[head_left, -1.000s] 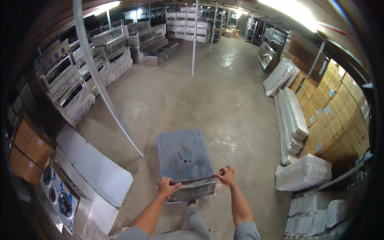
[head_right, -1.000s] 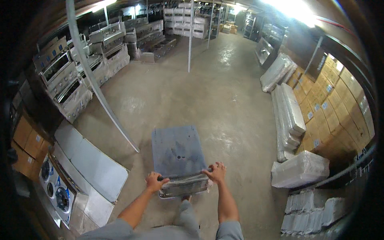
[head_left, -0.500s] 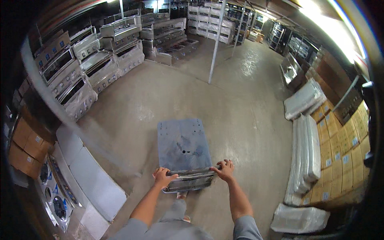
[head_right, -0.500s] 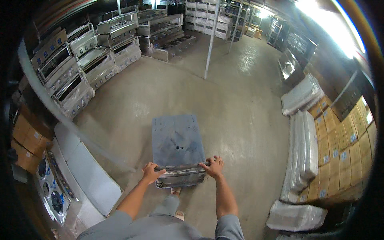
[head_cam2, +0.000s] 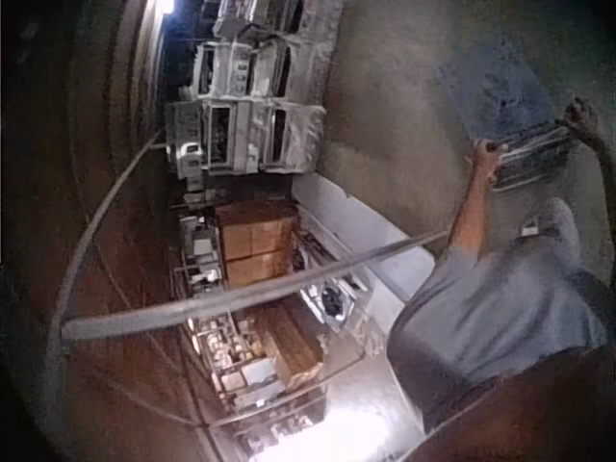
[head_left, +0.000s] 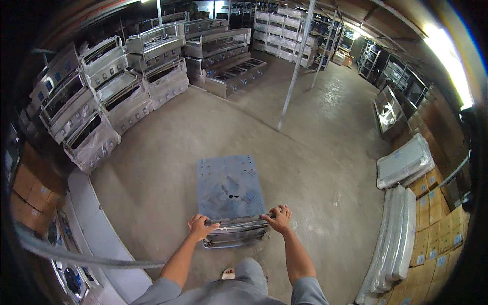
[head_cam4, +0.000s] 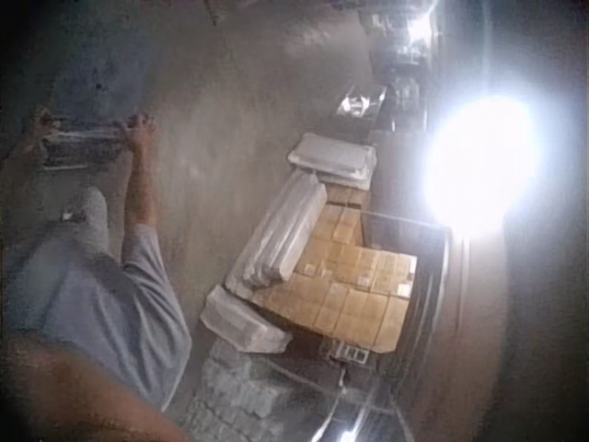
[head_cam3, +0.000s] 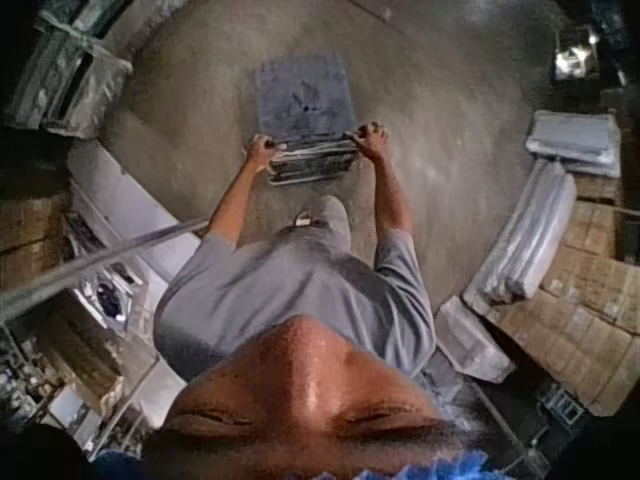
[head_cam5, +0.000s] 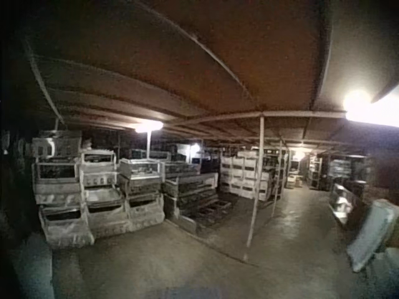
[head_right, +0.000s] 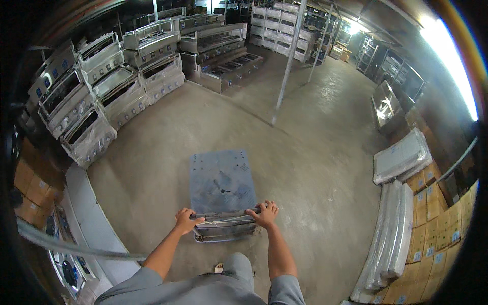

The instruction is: The person retrieves a hand truck, then loads a stainless steel gas cooktop onto it and transports it through a warehouse aisle. The cooktop is placed on the hand truck and moved to another location within the same area.

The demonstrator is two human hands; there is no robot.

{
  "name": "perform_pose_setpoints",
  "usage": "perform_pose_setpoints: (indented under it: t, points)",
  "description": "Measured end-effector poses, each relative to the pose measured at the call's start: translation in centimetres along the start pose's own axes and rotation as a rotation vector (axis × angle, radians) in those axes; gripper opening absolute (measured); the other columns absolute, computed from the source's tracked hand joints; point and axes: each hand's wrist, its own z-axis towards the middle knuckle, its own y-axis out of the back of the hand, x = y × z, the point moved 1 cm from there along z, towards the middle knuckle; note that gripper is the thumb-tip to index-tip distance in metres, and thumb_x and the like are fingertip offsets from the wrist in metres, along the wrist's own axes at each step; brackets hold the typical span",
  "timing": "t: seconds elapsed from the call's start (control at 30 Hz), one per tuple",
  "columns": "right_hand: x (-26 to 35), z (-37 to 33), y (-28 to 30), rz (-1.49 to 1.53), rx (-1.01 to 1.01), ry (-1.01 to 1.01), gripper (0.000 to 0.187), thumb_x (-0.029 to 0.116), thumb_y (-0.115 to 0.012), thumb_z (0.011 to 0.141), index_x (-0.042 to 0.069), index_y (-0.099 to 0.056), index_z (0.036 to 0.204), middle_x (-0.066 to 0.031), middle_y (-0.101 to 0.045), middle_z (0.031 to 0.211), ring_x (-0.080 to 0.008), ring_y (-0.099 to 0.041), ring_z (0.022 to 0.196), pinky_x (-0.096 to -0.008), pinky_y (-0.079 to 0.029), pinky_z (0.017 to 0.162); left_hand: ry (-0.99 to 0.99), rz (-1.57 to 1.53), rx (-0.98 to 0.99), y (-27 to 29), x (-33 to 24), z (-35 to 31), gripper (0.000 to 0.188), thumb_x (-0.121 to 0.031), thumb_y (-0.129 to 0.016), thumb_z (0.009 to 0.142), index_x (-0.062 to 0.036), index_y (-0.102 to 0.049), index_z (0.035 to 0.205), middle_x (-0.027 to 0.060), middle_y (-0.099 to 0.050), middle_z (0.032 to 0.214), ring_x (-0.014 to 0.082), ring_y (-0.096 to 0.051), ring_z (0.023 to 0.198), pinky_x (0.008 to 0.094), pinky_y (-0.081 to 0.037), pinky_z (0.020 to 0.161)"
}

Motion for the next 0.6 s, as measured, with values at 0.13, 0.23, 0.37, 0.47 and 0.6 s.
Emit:
perform_pose_setpoints:
  t: [0.13,0.23,0.37,0.47,0.6]
  points:
    - [1.3,11.4,0.6,0.011,-0.027,0.041,0.068,0.073,-0.071,0.078,0.016,-0.071,0.114,-0.0212,-0.041,0.15,-0.0424,-0.021,0.148,-0.0575,-0.014,0.119,0.036,-0.013,-0.001,1.0,-1.4,9.9,0.076,-0.073,-0.074,0.073,-0.0086,-0.072,0.113,0.0115,-0.059,0.123,0.0328,-0.046,0.129,0.0511,-0.03,0.111]
    - [0.9,19.5,1.2,0.009,-0.053,0.084,0.068,0.073,-0.071,0.077,0.016,-0.071,0.114,-0.0213,-0.042,0.149,-0.0429,-0.021,0.148,-0.0576,-0.014,0.119,0.075,-0.036,0.022,1.5,-3.9,16.9,0.076,-0.074,-0.073,0.073,-0.0098,-0.072,0.113,0.0115,-0.059,0.125,0.0326,-0.046,0.13,0.0525,-0.03,0.111]
    - [3.0,30.3,2.3,-0.029,-0.01,0.115,0.068,0.074,-0.07,0.077,0.016,-0.071,0.113,-0.0212,-0.042,0.15,-0.0432,-0.022,0.148,-0.0574,-0.014,0.119,0.111,-0.009,-0.027,2.9,-5.5,25.6,0.074,-0.072,-0.075,0.073,-0.0091,-0.072,0.111,0.0119,-0.06,0.122,0.0325,-0.049,0.127,0.0525,-0.031,0.109]
    - [3.6,38.3,2.8,-0.041,0.009,0.142,0.069,0.074,-0.07,0.077,0.015,-0.071,0.113,-0.0212,-0.043,0.15,-0.0431,-0.022,0.148,-0.0573,-0.015,0.119,0.136,-0.032,-0.055,3.5,-7.2,31.7,0.072,-0.071,-0.076,0.072,-0.0084,-0.073,0.108,0.0124,-0.061,0.122,0.0332,-0.05,0.125,0.0523,-0.032,0.108]
    - [4.3,48.2,3.6,-0.062,0.033,0.18,0.068,0.072,-0.071,0.078,0.014,-0.07,0.112,-0.021,-0.043,0.15,-0.0427,-0.023,0.147,-0.0572,-0.015,0.119,0.145,-0.067,-0.098,3.8,-8.8,39.9,0.07,-0.069,-0.077,0.072,-0.0079,-0.074,0.107,0.0125,-0.061,0.122,0.0337,-0.051,0.124,0.0518,-0.034,0.107]
